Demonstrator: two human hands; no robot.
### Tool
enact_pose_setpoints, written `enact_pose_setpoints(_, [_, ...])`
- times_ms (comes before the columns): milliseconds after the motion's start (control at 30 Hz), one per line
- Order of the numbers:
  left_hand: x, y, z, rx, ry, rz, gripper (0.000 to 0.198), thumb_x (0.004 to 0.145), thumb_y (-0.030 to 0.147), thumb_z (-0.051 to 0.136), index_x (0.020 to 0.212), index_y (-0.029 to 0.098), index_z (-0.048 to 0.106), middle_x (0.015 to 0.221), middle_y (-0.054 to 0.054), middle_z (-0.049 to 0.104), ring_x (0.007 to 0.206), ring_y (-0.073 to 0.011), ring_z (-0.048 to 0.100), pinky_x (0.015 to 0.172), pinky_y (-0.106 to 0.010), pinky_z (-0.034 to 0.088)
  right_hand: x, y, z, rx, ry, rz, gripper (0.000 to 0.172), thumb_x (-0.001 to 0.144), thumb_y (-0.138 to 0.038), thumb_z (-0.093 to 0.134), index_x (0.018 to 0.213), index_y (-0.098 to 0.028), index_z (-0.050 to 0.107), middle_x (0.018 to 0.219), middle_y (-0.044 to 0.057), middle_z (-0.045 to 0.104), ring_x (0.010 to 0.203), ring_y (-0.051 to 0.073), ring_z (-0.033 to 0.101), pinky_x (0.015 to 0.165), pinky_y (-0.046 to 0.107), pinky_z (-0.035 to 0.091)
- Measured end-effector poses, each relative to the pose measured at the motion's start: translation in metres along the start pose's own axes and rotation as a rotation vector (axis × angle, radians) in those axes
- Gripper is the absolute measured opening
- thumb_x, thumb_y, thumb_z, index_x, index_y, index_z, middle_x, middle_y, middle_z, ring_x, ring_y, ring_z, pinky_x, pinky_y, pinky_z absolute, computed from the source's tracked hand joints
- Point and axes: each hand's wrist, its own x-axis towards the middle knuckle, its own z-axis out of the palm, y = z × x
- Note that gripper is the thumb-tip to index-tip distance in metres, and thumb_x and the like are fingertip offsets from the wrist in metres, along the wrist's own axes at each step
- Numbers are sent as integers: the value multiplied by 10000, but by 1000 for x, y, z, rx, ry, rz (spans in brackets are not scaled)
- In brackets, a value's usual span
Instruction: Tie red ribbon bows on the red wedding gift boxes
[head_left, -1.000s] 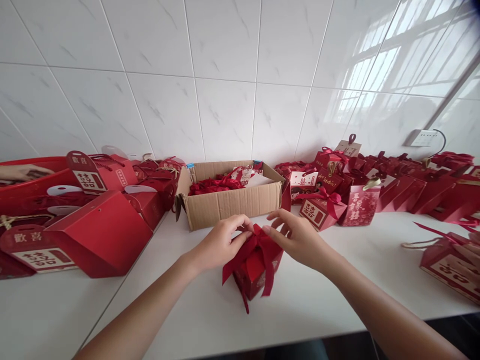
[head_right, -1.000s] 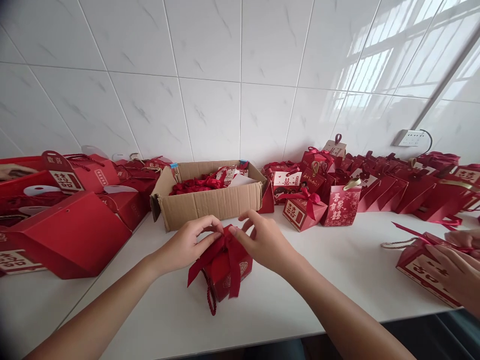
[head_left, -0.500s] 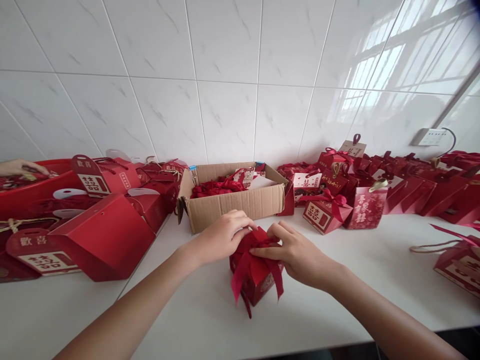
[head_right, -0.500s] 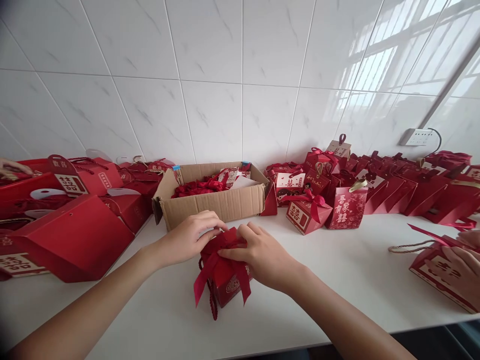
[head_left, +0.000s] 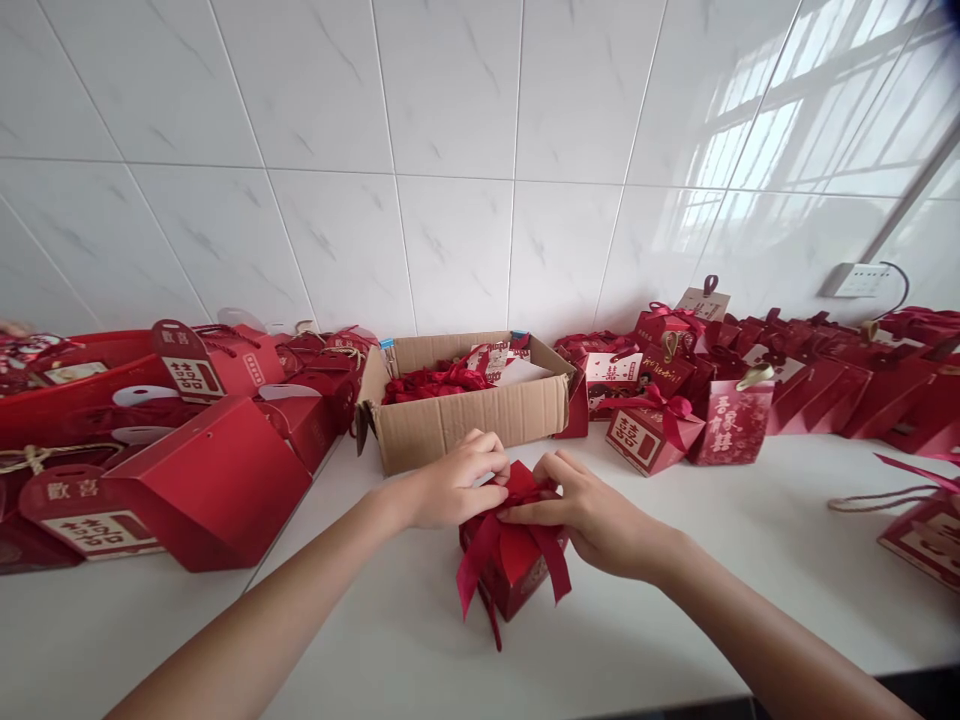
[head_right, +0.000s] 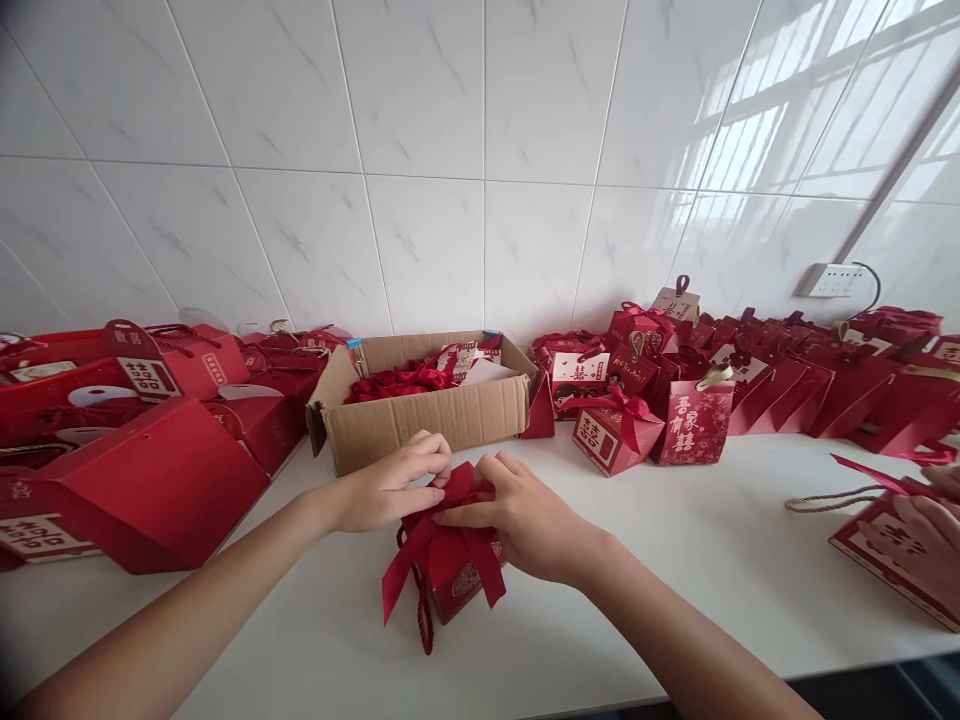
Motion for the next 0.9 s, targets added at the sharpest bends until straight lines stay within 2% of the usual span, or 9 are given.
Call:
enact_pose_setpoints(200, [4, -14, -1, -52, 50, 41, 197, 867, 292, 458, 697, 194, 435, 875, -7, 438, 937, -190, 394, 882, -324, 338, 1, -1, -3, -22, -89, -21, 449, 875, -78, 451, 1222, -313, 611, 816, 56, 410, 766, 187, 351, 727, 341, 404])
enact_pose_setpoints(267, [2, -18, 1, -64, 68, 40, 209, 869, 307, 457, 695, 196, 425, 854, -7, 444, 918, -188, 395, 873, -322, 340, 0, -1, -4, -6, -83, -21, 434, 871, -75, 453, 1187, -311, 633, 809, 50, 406, 756, 183, 351, 727, 339, 399])
enact_pose_setpoints(400, [0, -16, 13, -126, 144, 23, 291, 885, 362, 434, 669, 203, 323, 819, -2, 460, 874, -175, 421, 831, -303, 368, -1, 0, -3, 120, 10, 1, 384, 891, -62, 394, 1048, -279, 670, 836, 49, 426, 777, 174, 400, 750, 336, 404])
enact_pose_setpoints(467, [0, -12, 22, -217, 224, -19, 364, 870, 404, 473, 644, 204, 270, 835, -6, 504, 859, -168, 456, 808, -294, 382, -2, 1, -1, 204, 56, 36, 342, 900, -52, 354, 1022, -238, 614, 871, 52, 467, 802, 170, 433, 769, 343, 406])
enact_pose_setpoints(567, [3, -5, 32, -375, 316, -81, 448, 820, 432, 563, 598, 199, 252, 881, -23, 597, 855, -171, 527, 785, -291, 399, -4, 1, 3, 359, 141, 147, 194, 899, -73, 379, 992, -211, 479, 912, 46, 525, 810, 165, 455, 758, 337, 412])
enact_pose_setpoints(633, [5, -2, 36, -435, 339, -88, 467, 803, 428, 590, 568, 195, 260, 902, -33, 628, 885, -186, 563, 791, -296, 411, -5, 2, 5, 447, 202, 222, 122, 894, -105, 423, 947, -214, 441, 903, 34, 525, 799, 159, 457, 735, 322, 412])
enact_pose_setpoints(733, [6, -1, 39, -474, 372, -82, 486, 780, 389, 625, 552, 204, 239, 811, -35, 633, 971, -227, 577, 799, -310, 424, -5, 3, 5, 583, 279, 311, 68, 892, -159, 464, 890, -216, 428, 859, 12, 487, 778, 148, 450, 705, 304, 404])
enact_pose_setpoints(900, [5, -5, 41, -488, 361, -74, 493, 756, 314, 656, 546, 213, 222, 756, -42, 654, 1097, -243, 548, 866, -331, 416, -6, 11, 2, 828, 331, 391, 124, 878, -201, 507, 837, -220, 391, 803, -15, 454, 726, 128, 419, 657, 281, 377])
